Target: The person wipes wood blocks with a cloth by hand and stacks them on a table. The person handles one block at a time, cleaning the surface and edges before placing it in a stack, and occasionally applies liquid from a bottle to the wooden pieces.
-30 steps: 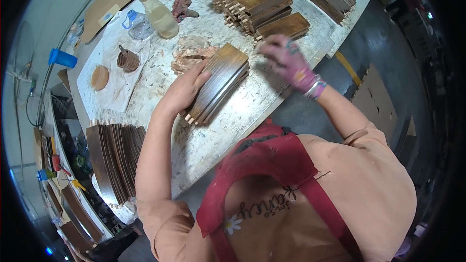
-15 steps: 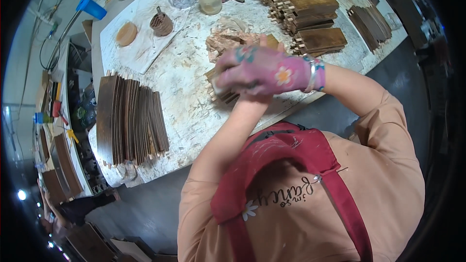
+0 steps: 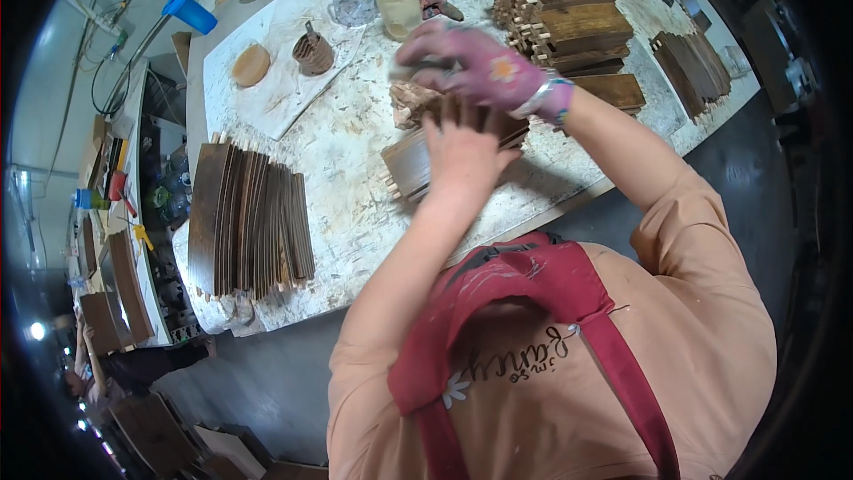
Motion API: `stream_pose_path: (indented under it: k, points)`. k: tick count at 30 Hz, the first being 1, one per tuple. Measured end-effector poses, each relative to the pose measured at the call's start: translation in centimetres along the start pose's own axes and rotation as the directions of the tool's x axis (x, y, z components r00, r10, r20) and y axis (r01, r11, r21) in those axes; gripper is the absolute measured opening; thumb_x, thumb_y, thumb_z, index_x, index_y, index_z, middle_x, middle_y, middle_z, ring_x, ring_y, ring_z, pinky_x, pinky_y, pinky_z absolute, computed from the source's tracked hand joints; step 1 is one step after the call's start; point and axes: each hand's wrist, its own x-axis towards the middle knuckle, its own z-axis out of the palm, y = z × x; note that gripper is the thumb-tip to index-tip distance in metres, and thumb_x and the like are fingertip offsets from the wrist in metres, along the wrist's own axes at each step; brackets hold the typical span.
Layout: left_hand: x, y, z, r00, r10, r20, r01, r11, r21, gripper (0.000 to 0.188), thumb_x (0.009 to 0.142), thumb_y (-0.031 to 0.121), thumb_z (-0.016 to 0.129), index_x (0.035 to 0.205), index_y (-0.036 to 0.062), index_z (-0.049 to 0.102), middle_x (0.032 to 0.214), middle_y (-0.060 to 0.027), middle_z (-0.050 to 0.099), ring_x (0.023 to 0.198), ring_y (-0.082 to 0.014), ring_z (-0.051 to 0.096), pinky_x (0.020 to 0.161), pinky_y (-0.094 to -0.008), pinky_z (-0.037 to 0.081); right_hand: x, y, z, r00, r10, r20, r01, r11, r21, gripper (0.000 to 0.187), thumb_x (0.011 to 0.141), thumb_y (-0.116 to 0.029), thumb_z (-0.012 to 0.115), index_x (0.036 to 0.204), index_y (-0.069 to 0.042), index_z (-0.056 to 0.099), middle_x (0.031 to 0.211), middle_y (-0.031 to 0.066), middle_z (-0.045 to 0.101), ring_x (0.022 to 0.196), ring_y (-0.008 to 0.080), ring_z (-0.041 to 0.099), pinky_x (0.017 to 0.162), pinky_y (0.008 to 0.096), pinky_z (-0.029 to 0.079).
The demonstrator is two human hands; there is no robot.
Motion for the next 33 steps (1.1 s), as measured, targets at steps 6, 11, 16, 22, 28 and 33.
stream_pose_path:
  k: [6, 11, 16, 22, 28, 33]
  points:
    - [0.3, -3.7, -3.8, 0.987, 0.142, -0.078, -0.158, 0.955, -0.251, 0.072, 0.071, 0.028, 0.081, 0.134, 0.0075, 0.053, 0.117, -0.0196, 0.057, 0.108, -0.0393, 0.054, 0.093, -0.0453, 0.045, -8.2, 0.1, -7.2, 0.854, 0.387, -0.347, -0.271, 0.901, 0.338, 0.037, 0.092, -0.026, 0.069, 0.119, -0.002, 0.065, 0.108, 0.0052, 0.068, 0.099, 0.0121, 0.062, 0.086, 0.0262, 0.049]
    - [1.5, -4.5, -9.0, 0.942, 0.016, 0.336, 0.224, 0.715, -0.662, 0.045, 0.094, 0.033, 0.058, 0.123, -0.0019, 0.058, 0.104, -0.0236, 0.066, 0.097, -0.0394, 0.062, 0.09, -0.0395, 0.048, -13.6, 0.3, -7.9, 0.686, 0.549, -0.477, -0.275, 0.803, 0.529, 0.033, 0.094, -0.02, 0.066, 0.121, -0.002, 0.064, 0.112, 0.0067, 0.068, 0.104, 0.0129, 0.061, 0.092, 0.0251, 0.049]
    - [3.0, -5.9, -5.8, 0.949, 0.047, 0.313, 0.119, 0.865, -0.488, 0.031, 0.095, 0.023, 0.057, 0.113, -0.0019, 0.063, 0.106, -0.0239, 0.065, 0.097, -0.0442, 0.059, 0.088, -0.0429, 0.048, -15.0, -0.9, -5.0, 0.649, 0.667, -0.367, -0.34, 0.685, 0.644, 0.047, 0.085, -0.035, 0.075, 0.118, -0.003, 0.063, 0.114, 0.0103, 0.067, 0.107, 0.0197, 0.061, 0.095, 0.0312, 0.05]
    - [-0.8, -3.5, -2.9, 0.985, 0.173, 0.013, -0.168, 0.969, -0.183, 0.071, 0.082, 0.035, 0.073, 0.138, 0.0004, 0.046, 0.135, -0.0234, 0.051, 0.121, -0.0383, 0.051, 0.101, -0.0474, 0.04, -13.5, -1.0, -1.9, 0.765, 0.513, -0.388, -0.446, 0.858, 0.255, 0.047, 0.09, -0.038, 0.067, 0.118, 0.0, 0.064, 0.117, 0.0116, 0.063, 0.11, 0.0233, 0.059, 0.1, 0.035, 0.044]
    - [-1.7, -3.4, -1.2, 0.99, 0.133, -0.051, -0.14, 0.978, -0.155, 0.065, 0.084, 0.033, 0.071, 0.138, 0.0048, 0.049, 0.141, -0.0179, 0.048, 0.124, -0.0338, 0.05, 0.1, -0.0455, 0.039, -10.5, 0.4, 0.5, 0.846, 0.396, -0.356, -0.454, 0.886, -0.091, 0.04, 0.095, -0.038, 0.056, 0.114, -0.003, 0.061, 0.112, 0.0151, 0.06, 0.101, 0.0308, 0.058, 0.087, 0.0397, 0.048]
    - [-1.6, -3.4, -1.6, 0.99, 0.132, -0.052, -0.14, 0.973, -0.183, 0.062, 0.086, 0.033, 0.069, 0.137, 0.0039, 0.049, 0.14, -0.0192, 0.049, 0.124, -0.035, 0.051, 0.101, -0.0473, 0.04, -13.7, -2.5, 0.1, 0.938, 0.152, -0.31, -0.259, 0.905, -0.338, 0.024, 0.094, -0.025, 0.057, 0.107, -0.006, 0.064, 0.106, 0.0128, 0.061, 0.095, 0.0332, 0.061, 0.083, 0.0409, 0.048]
